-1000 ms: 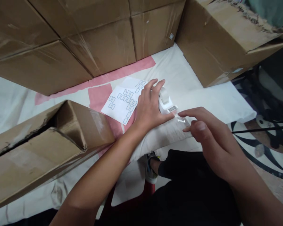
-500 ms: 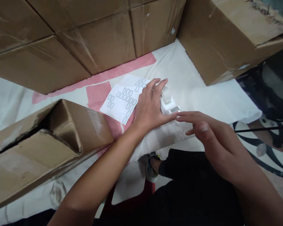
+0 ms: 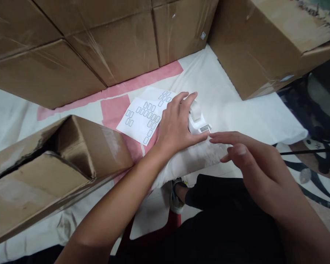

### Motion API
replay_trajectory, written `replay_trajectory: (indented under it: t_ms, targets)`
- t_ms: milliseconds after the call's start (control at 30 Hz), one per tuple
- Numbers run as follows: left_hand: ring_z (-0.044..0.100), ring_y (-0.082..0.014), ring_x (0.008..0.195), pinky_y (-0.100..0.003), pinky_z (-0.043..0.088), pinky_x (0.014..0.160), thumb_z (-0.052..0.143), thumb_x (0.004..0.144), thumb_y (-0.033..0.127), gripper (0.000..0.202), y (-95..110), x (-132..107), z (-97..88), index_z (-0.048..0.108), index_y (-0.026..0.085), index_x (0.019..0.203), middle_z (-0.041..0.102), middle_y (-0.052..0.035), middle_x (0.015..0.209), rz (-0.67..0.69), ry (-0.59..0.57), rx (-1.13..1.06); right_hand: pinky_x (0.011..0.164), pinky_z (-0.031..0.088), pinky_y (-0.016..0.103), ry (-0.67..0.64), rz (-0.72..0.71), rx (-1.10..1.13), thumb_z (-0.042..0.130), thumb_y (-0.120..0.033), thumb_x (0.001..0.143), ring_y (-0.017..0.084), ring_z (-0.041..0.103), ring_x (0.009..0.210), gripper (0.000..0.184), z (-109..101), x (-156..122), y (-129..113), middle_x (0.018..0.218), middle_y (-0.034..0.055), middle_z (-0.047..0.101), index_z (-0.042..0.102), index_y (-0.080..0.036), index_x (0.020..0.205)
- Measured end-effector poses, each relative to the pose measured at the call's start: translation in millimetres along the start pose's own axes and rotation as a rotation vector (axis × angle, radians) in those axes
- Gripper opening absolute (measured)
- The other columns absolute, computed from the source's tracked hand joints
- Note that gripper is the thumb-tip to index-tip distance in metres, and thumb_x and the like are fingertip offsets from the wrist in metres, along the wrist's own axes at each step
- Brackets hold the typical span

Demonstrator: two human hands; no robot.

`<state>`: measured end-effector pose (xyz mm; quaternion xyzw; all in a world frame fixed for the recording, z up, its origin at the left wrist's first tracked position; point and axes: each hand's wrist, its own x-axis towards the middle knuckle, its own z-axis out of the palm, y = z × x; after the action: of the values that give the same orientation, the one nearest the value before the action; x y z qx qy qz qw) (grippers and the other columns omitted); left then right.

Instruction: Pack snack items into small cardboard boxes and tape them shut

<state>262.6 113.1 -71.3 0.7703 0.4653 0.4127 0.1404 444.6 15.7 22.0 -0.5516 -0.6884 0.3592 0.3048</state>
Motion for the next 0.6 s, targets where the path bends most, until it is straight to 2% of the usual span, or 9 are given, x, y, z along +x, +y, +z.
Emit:
replay_trajectory:
  t_ms: [67, 233, 600]
  targets:
    - [0.039, -0.0381, 0.14, -0.059, 0.034, 0.116, 0.063, 0.067, 0.089, 0.102, 0.5, 0.0, -0.2, 0.033, 0.03, 0.145, 0.041, -0.0146, 0.149, -0.002, 0.001, -0.005, 0.08, 0.053, 0.04, 0.012, 0.001, -0.008, 0.05, -0.042, 0.103, 0.019, 0.066, 0.076, 0.028, 0.5, -0.4, -0.6, 0.119, -0.0007, 0.072, 0.071, -0.036, 0.119]
    - [0.04, -0.0384, 0.139, -0.058, 0.035, 0.115, 0.064, 0.067, 0.088, 0.102, 1.3, 0.5, -0.7, 0.034, 0.029, 0.145, 0.042, -0.0148, 0.149, -0.008, -0.007, -0.009, 0.068, 0.051, 0.036, 0.012, 0.011, -0.009, 0.049, -0.043, 0.103, 0.018, 0.066, 0.071, 0.029, 0.6, 0.0, -2.6, 0.098, 0.0008, 0.074, 0.073, -0.031, 0.114]
    - [0.044, -0.0366, 0.136, -0.052, 0.038, 0.112, 0.061, 0.072, 0.086, 0.098, -0.1, 0.3, 0.8, 0.035, 0.025, 0.145, 0.045, -0.0161, 0.146, 0.034, 0.023, 0.055, 0.067, 0.05, 0.03, -0.012, 0.063, -0.066, 0.047, -0.045, 0.104, 0.014, 0.068, 0.071, 0.033, -0.5, -2.6, -5.0, 0.103, 0.0017, 0.076, 0.071, -0.025, 0.116]
